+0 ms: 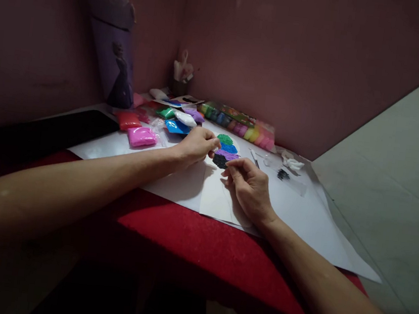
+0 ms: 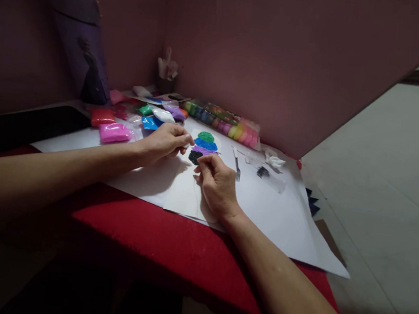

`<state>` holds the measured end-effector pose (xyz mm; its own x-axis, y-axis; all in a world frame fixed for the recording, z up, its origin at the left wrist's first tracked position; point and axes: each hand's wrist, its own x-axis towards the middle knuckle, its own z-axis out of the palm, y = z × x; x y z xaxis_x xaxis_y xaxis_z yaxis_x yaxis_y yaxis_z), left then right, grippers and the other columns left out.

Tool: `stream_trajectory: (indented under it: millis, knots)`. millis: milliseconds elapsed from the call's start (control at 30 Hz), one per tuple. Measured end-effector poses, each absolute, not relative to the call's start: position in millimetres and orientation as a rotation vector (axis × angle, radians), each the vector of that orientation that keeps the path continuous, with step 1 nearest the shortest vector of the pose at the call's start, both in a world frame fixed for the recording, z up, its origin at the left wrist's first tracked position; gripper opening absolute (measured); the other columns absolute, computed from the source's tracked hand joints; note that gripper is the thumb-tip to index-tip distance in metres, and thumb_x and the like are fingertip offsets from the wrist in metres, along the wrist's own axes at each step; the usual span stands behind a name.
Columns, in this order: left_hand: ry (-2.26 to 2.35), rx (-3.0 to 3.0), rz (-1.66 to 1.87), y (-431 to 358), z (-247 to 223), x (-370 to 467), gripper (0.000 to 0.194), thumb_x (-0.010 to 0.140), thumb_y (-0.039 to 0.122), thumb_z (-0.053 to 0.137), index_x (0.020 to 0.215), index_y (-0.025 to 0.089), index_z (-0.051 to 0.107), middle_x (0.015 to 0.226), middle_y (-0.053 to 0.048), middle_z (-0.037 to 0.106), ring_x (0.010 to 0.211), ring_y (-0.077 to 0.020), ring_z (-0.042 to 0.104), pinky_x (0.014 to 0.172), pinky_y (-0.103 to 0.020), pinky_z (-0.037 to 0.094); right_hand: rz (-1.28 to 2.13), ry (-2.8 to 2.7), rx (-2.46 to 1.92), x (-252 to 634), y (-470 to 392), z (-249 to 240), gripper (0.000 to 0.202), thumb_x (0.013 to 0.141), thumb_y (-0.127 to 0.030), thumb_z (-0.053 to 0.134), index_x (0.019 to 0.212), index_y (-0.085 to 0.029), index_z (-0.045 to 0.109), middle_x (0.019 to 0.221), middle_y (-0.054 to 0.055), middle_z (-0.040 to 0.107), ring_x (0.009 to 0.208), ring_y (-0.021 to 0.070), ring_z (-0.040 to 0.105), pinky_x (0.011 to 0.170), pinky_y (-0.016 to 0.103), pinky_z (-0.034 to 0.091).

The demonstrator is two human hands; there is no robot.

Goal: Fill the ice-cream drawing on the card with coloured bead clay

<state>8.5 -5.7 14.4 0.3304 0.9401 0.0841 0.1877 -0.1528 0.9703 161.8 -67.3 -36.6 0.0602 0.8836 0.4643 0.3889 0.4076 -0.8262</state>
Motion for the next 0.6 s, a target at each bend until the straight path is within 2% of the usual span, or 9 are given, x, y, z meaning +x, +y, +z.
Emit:
stream_trajectory:
  millis: [133,233,333,433,533,600]
  knots:
    - [1.025,1.571,0.943,-5.2,13.3,9.1,0.029,0.096,0.015,0.046,0.07,0.01,0.057,0.048,0.005,0.045,0.035,-0.0019,0.028,0.042,-0.023,0.018,0.531,-1.431,-1.178,163.6,-63.8,-38.8,0.014,0.09,-0.03,0.053,0.093,-0.019,0.062,0.075,0.0,0.065,0.055,0.0086,0.058,0.049,0.022,0.052]
    - [1.004,1.529,0.938,-4.2,12.0,10.3,0.031,0.098,0.017,0.044,0.07,0.011,0.056,0.047,0.005,0.045,0.034,-0.002,0.029,0.042,-0.023,0.018,0.549,-1.333,-1.216,164.9,-62.0,-38.2,0.02,0.09,-0.036,0.054,0.093,-0.018,0.062,0.072,0.0,0.065,0.05,0.0084,0.057,0.038,0.017,0.043]
    - [0.977,1.491,0.946,-3.4,11.7,10.8,0.032,0.099,0.021,0.041,0.073,0.012,0.056,0.047,0.005,0.046,0.032,-0.0022,0.031,0.041,-0.022,0.019,0.525,-1.24,-1.238,169.1,-59.8,-33.8,0.024,0.088,-0.041,0.056,0.09,-0.017,0.062,0.068,0.0,0.065,0.042,0.0071,0.052,0.032,0.016,0.035]
    - [0.945,1.48,0.948,-3.3,11.9,10.3,0.032,0.099,0.025,0.042,0.073,0.012,0.056,0.047,0.005,0.048,0.033,-0.0021,0.034,0.04,-0.021,0.02,0.402,-1.173,-1.206,178.3,-55.1,-27.9,0.02,0.084,-0.036,0.06,0.082,-0.016,0.062,0.066,0.001,0.066,0.046,0.0074,0.052,0.034,0.016,0.036]
    - [0.921,1.488,0.929,-3.5,11.2,10.3,0.016,0.093,0.013,0.054,0.077,0.012,0.056,0.05,0.005,0.052,0.033,-0.0022,0.038,0.039,-0.021,0.023,0.356,-1.102,-1.212,187.2,-50.2,-24.7,0.018,0.079,-0.034,0.063,0.078,-0.016,0.062,0.064,0.002,0.066,0.045,0.0082,0.051,0.032,0.017,0.034]
    - [0.932,1.489,0.921,-3.8,10.2,10.9,0.014,0.09,0.005,0.053,0.078,0.012,0.055,0.052,0.005,0.054,0.033,-0.0028,0.039,0.038,-0.021,0.023,0.37,-1.089,-1.236,189.5,-48.8,-25.2,0.019,0.078,-0.035,0.065,0.077,-0.016,0.062,0.064,0.002,0.065,0.045,0.0086,0.05,0.032,0.017,0.033]
